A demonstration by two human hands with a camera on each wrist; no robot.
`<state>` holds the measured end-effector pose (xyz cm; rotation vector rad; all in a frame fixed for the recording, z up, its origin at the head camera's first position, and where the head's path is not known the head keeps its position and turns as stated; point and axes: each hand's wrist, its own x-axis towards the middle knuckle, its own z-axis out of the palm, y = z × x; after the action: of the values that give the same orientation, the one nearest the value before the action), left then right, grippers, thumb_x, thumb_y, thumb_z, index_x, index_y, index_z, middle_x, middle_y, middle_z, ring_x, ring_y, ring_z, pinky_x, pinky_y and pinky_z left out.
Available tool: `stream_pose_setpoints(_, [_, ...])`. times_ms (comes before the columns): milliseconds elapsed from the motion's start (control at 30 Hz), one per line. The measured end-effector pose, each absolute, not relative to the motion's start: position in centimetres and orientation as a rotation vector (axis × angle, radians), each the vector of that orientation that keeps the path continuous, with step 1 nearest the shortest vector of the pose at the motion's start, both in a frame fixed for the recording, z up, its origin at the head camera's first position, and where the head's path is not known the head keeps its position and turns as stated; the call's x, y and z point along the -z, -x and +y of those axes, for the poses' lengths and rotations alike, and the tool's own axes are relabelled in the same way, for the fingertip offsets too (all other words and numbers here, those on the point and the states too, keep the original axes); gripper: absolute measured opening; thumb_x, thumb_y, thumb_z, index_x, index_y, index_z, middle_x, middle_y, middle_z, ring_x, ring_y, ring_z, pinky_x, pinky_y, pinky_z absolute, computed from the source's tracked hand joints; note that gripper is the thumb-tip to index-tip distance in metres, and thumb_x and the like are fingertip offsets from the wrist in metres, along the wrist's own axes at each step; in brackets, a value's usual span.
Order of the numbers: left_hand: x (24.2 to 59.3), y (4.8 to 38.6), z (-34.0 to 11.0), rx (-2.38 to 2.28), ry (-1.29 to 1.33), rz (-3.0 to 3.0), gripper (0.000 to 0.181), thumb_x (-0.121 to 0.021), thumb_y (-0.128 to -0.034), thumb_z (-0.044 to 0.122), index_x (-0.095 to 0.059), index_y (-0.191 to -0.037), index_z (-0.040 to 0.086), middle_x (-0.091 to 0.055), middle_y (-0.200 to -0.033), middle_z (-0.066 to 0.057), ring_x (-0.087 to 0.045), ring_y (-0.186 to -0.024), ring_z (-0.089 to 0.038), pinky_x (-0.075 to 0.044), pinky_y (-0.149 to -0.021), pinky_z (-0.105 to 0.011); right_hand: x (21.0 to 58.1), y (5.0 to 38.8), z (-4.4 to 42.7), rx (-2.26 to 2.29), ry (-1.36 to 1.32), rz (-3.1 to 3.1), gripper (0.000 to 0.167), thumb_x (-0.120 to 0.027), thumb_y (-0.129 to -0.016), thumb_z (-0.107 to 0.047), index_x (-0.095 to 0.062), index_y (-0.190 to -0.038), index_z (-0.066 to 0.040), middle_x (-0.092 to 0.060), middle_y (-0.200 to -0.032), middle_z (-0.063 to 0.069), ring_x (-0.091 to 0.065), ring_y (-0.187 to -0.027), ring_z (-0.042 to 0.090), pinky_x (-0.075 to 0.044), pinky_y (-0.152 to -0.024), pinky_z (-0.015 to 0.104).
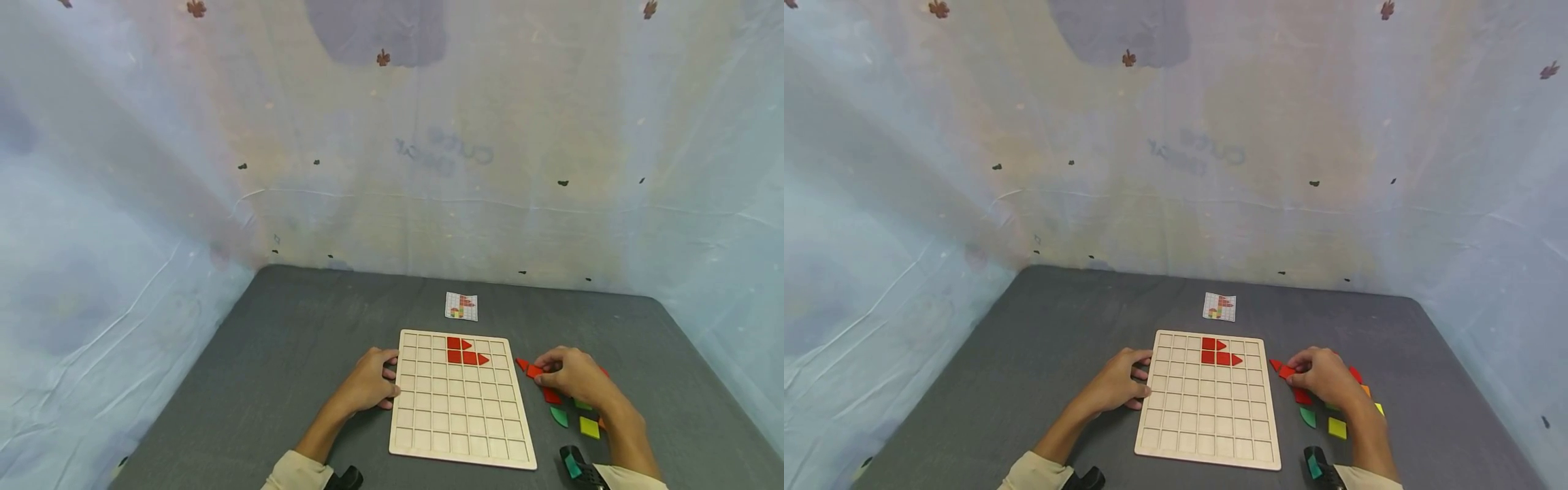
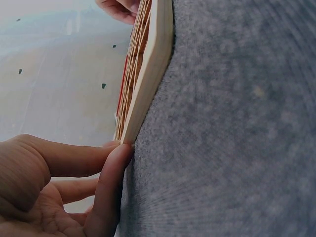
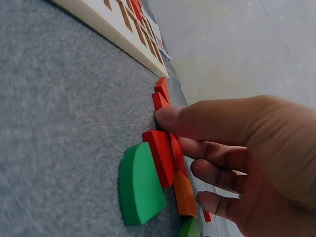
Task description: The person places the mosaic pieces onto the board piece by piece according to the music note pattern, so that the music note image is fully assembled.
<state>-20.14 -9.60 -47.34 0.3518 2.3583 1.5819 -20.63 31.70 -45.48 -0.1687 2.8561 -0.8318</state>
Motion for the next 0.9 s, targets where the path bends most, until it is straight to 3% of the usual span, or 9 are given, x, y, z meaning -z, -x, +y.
stream_pose_setpoints(367, [47.4,20.2,-9.6,-1.578,-0.350,2.357,0.073,-0.073,-0.0813,-0.015,-0.051,-0.150,-0.009,-0.054,-0.131,-0.019,-0.060,-0.106,-0.028,-0.065,-0.057,-0.034,45.3,20.7,31.5,0.862,0.116,2.846,0.030,-0.082,-0.093,-0.025,-0.078,-0.114,-0.005,-0.071,-0.109,0.009,-0.063,-0.093,0.019,-0.054,-0.075,0.036])
stream_pose_setpoints(900, [47.4,20.1,-9.6,-1.602,-0.362,2.354,0.072,-0.074,-0.0804,-0.015,-0.052,-0.149,-0.010,-0.053,-0.127,-0.020,-0.059,-0.102,-0.027,-0.065,-0.056,-0.035,45.0,20.6,28.4,0.928,0.214,2.936,0.031,-0.084,-0.091,-0.026,-0.080,-0.116,-0.009,-0.072,-0.114,0.007,-0.063,-0.098,0.021,-0.056,-0.083,0.041])
